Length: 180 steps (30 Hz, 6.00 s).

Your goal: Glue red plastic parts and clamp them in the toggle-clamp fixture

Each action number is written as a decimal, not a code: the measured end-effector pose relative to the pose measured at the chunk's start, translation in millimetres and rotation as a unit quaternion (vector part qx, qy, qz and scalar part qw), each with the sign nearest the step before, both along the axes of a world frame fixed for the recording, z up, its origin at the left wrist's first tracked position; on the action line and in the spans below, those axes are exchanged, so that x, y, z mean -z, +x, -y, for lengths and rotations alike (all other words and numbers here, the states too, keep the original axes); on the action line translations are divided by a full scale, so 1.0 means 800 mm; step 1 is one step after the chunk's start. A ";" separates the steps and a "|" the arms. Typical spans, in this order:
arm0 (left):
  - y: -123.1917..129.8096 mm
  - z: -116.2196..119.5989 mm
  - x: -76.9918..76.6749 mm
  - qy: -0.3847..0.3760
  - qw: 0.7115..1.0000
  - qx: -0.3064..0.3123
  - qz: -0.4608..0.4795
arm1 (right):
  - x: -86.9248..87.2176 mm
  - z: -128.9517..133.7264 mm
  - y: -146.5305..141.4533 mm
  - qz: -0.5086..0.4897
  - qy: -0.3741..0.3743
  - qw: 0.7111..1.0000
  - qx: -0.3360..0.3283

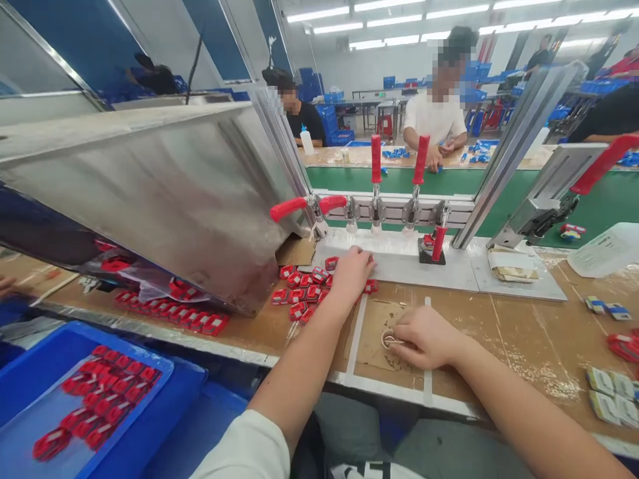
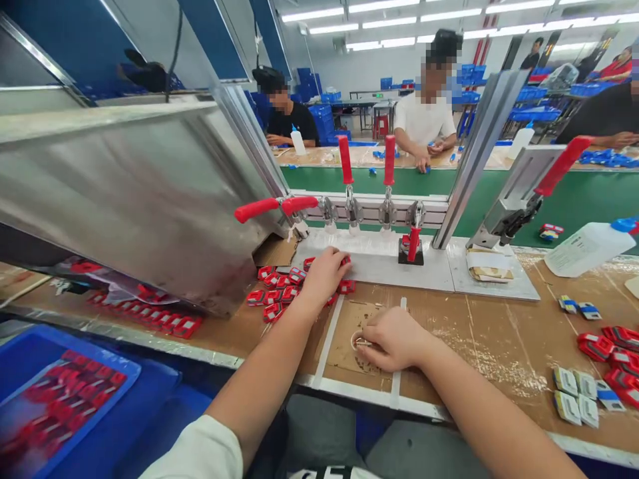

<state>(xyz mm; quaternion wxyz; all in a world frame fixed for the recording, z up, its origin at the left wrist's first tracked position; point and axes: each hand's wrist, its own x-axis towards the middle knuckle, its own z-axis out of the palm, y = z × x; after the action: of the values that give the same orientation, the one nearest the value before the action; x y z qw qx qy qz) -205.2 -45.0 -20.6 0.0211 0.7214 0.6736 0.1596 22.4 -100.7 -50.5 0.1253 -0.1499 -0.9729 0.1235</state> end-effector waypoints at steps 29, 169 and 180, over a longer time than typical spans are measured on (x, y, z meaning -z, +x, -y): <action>0.070 0.011 0.061 -0.158 0.882 0.222 0.383 | 0.004 -0.023 0.026 -0.345 -0.120 0.921 0.134; 0.070 0.002 0.052 -0.216 0.863 0.250 0.381 | 0.002 -0.020 0.022 -0.251 -0.073 0.964 0.044; 0.069 0.001 0.048 -0.206 0.883 0.173 0.384 | -0.024 0.006 0.041 0.076 -0.008 0.960 0.268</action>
<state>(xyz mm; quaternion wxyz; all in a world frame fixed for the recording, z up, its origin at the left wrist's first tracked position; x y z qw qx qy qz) -150.1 -45.9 -59.3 0.4538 0.6881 0.4949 0.2752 55.2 -105.2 -31.3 0.0781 -0.4148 -0.9029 0.0815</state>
